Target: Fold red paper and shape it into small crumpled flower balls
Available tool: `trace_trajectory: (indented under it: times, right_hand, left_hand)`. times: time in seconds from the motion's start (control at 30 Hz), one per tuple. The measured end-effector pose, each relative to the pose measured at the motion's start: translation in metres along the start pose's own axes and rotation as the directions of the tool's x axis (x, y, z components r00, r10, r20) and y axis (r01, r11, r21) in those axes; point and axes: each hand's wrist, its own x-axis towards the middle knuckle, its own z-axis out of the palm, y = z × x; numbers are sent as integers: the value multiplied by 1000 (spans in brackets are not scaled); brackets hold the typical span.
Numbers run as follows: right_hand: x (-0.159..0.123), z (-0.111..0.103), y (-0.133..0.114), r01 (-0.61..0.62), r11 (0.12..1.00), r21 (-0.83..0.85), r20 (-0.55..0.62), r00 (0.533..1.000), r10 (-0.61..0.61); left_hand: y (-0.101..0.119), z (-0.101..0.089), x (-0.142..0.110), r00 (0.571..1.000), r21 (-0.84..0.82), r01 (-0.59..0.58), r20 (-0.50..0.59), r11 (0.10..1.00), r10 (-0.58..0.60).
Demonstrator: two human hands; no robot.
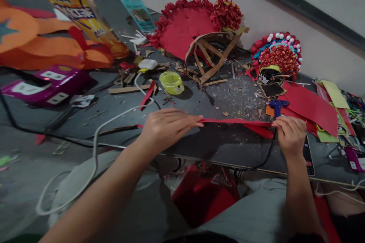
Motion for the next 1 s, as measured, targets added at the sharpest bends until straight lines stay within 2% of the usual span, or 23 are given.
trace_trajectory:
  times: [0.23, 0.33, 0.4, 0.47, 0.53, 0.57, 0.6, 0.67, 0.7, 0.73, 0.8, 0.83, 0.9, 0.97, 1.0]
  right_hand:
    - [-4, 1, 10, -29, 999, 20, -25, 999, 29]
    - [-8, 0, 21, -88, 996, 18, -30, 996, 89]
    - [-11, -1, 30, -155, 987, 30, -25, 987, 156]
    - [-15, -2, 38, -240, 969, 65, -36, 969, 243]
    - [-17, -5, 41, -329, 936, 123, -69, 938, 338]
    - [-16, -6, 40, -364, 918, 156, -87, 921, 380]
    - [-15, -8, 37, -389, 902, 186, -101, 906, 411]
    - [-9, -12, 27, -395, 887, 241, -109, 897, 429]
    - [-5, -14, 21, -381, 886, 263, -111, 901, 420]
    - [-2, -17, 14, -364, 887, 285, -120, 905, 409]
    - [5, -22, 1, -337, 884, 324, -149, 905, 399]
    - [7, -24, -4, -332, 877, 348, -167, 898, 406]
    - [8, -29, -11, -340, 846, 410, -199, 872, 447]
    - [7, -34, -14, -369, 776, 511, -209, 823, 528]
    - [5, -36, -14, -390, 720, 575, -204, 784, 587]
  left_hand:
    - [1, 2, -2, 996, -157, 88, 40, 984, -83]
    - [4, 0, -4, 975, -239, 214, -12, 947, -223]
    - [5, -2, -5, 925, -281, 338, -77, 898, -372]
    - [6, -5, -5, 843, -364, 435, -157, 823, -515]
    - [4, -9, -4, 760, -513, 448, -214, 732, -614]
    - [3, -11, -3, 752, -598, 420, -192, 683, -631]
    - [3, -13, -3, 773, -667, 387, -141, 636, -618]
    - [4, -14, -2, 844, -700, 417, 62, 579, -533]
    - [6, -13, -1, 860, -655, 467, 182, 594, -476]
    - [9, -11, -1, 855, -577, 515, 292, 634, -429]
    - [16, -3, 1, 819, -407, 547, 441, 732, -367]
    - [20, 3, 2, 813, -363, 529, 477, 767, -335]
    - [26, 12, 3, 832, -376, 484, 479, 790, -281]
    - [26, 18, 4, 832, -437, 522, 449, 733, -325]
    - [25, 18, 3, 811, -478, 578, 425, 661, -402]
